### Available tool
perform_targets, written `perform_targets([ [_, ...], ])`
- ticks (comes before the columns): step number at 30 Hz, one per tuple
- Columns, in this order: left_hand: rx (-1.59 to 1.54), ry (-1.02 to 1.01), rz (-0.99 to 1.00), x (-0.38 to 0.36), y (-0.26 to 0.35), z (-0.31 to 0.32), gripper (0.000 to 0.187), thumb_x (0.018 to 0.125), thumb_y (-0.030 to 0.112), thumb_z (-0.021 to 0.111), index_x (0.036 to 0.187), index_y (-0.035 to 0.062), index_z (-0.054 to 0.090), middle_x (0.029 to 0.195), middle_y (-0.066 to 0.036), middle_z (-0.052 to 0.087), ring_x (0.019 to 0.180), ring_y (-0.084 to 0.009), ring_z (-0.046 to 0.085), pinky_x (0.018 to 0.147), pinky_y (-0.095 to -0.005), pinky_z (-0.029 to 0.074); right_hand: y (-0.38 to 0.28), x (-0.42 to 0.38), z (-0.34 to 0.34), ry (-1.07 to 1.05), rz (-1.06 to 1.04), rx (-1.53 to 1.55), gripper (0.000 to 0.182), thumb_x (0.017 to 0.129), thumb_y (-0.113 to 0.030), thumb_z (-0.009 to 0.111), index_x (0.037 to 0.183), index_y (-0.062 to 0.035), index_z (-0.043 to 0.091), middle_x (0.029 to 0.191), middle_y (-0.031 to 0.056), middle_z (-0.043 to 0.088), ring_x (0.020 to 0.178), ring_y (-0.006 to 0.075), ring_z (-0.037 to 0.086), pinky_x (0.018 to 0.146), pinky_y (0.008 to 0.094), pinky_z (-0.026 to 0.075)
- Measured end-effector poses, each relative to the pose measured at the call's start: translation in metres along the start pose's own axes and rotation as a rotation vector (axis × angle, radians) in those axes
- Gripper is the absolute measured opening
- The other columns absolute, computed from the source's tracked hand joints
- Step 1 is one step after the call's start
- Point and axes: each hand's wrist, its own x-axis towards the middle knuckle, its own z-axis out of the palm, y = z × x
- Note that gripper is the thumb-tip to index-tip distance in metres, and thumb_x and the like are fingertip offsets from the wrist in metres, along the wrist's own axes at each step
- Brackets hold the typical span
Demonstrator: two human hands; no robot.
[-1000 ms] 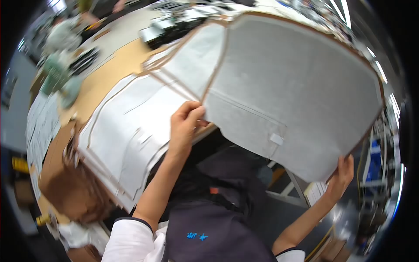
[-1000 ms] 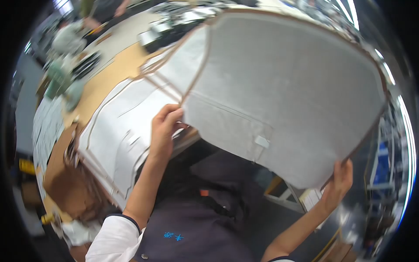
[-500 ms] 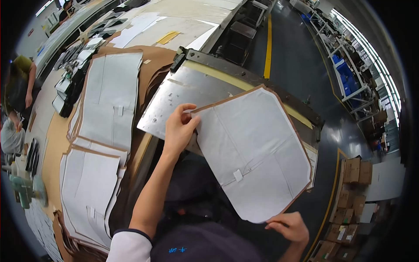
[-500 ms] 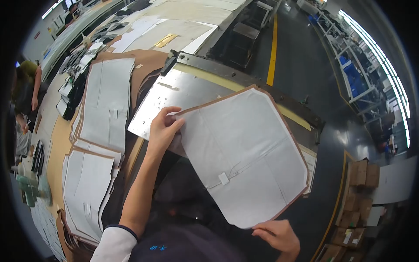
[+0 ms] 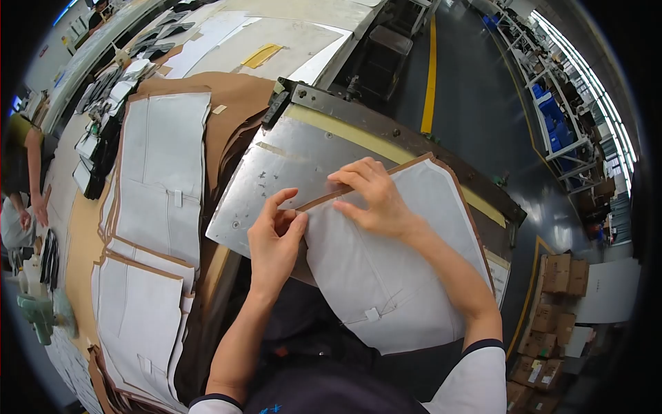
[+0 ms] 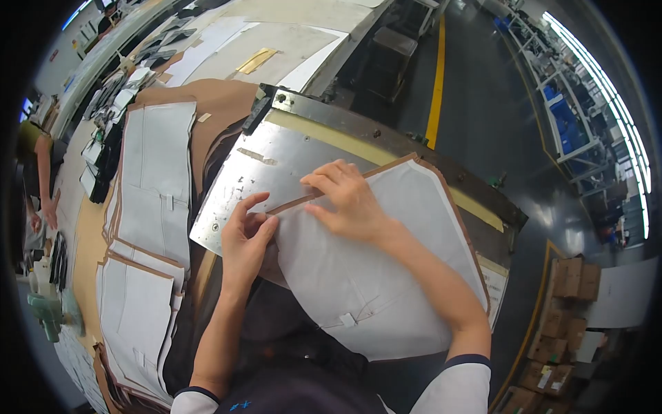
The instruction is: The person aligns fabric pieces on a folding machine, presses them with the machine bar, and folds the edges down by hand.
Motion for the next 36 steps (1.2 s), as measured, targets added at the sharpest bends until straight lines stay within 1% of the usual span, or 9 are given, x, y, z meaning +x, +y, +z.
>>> perform_targets([
  [9,0.309,-0.076,0.233,0.048,0.006,0.017,0.036,0.093,0.002,0.064,0.128,0.0031,0.062,0.077,-0.009,0.067,0.069,-0.0137,0.062,0.069,-0.0287,0.050,0.025,-0.043,-0.022,0.042,0.229,-0.087,0.021,0.081,-0.005,0.073,0.101,-0.0060,0.066,0.095,0.0078,0.061,0.093,0.0287,0.057,0.084,0.0412,0.046],
  [10,0.329,-0.102,0.236,0.057,0.005,0.020,0.037,0.092,0.004,0.065,0.129,0.0044,0.062,0.080,-0.012,0.069,0.070,-0.0196,0.065,0.072,-0.0325,0.052,0.021,-0.051,-0.022,0.088,0.284,-0.046,0.021,0.082,-0.003,0.072,0.101,-0.0045,0.066,0.096,0.0086,0.061,0.091,0.0282,0.058,0.083,0.0397,0.047],
  [13,0.400,-0.089,0.377,0.063,0.004,0.032,0.037,0.092,0.005,0.066,0.130,0.0038,0.060,0.085,-0.012,0.071,0.069,-0.0225,0.067,0.072,-0.0358,0.053,0.009,-0.063,-0.025,0.222,0.359,-0.016,0.020,0.083,0.001,0.070,0.102,-0.0014,0.065,0.096,0.0101,0.061,0.090,0.0276,0.060,0.082,0.0374,0.050],
  [14,0.434,-0.081,0.349,0.058,0.006,0.035,0.038,0.091,0.005,0.067,0.129,0.0034,0.059,0.099,-0.013,0.070,0.082,-0.0283,0.067,0.077,-0.0394,0.053,0.007,-0.067,-0.022,0.254,0.344,-0.059,0.020,0.083,0.002,0.070,0.102,-0.0012,0.066,0.097,0.0100,0.061,0.092,0.0279,0.060,0.083,0.0382,0.050],
  [17,0.870,0.066,0.916,0.043,0.004,0.033,0.037,0.089,0.005,0.069,0.125,0.0027,0.061,0.112,-0.015,0.065,0.101,-0.0324,0.064,0.085,-0.0411,0.052,0.004,-0.072,-0.020,0.275,0.294,-0.173,0.018,0.083,0.000,0.069,0.100,-0.0030,0.066,0.097,0.0088,0.060,0.095,0.0291,0.059,0.085,0.0401,0.048],
  [18,0.900,-0.030,0.912,0.032,0.003,0.029,0.038,0.085,0.005,0.074,0.121,0.0055,0.064,0.120,-0.015,0.062,0.111,-0.0355,0.060,0.093,-0.0448,0.050,0.003,-0.072,-0.020,0.270,0.276,-0.208,0.017,0.083,-0.001,0.069,0.100,-0.0040,0.066,0.098,0.0083,0.060,0.095,0.0296,0.058,0.086,0.0407,0.047],
  [21,0.894,-0.263,0.912,0.013,-0.002,0.027,0.037,0.084,0.005,0.074,0.120,0.0030,0.065,0.121,-0.014,0.063,0.111,-0.0339,0.061,0.093,-0.0448,0.051,0.004,-0.071,-0.026,0.164,0.224,-0.222,0.019,0.082,-0.003,0.070,0.100,-0.0049,0.066,0.098,0.0086,0.059,0.096,0.0291,0.057,0.085,0.0402,0.047],
  [28,0.864,-0.233,0.858,0.004,-0.012,0.022,0.038,0.083,0.006,0.076,0.120,0.0022,0.068,0.123,-0.013,0.064,0.116,-0.0323,0.062,0.093,-0.0434,0.053,-0.014,-0.029,-0.001,0.139,0.194,-0.185,0.022,0.079,-0.013,0.081,0.091,-0.0051,0.064,0.094,0.0061,0.057,0.092,0.0260,0.056,0.082,0.0380,0.046],
  [36,0.905,-0.201,0.885,0.003,-0.009,0.019,0.037,0.083,0.007,0.078,0.118,0.0020,0.070,0.122,-0.011,0.066,0.114,-0.0300,0.063,0.092,-0.0410,0.053,-0.010,-0.017,0.003,0.039,0.160,-0.172,0.015,0.080,-0.007,0.075,0.088,-0.0036,0.062,0.094,0.0103,0.057,0.094,0.0287,0.058,0.082,0.0403,0.048],
])
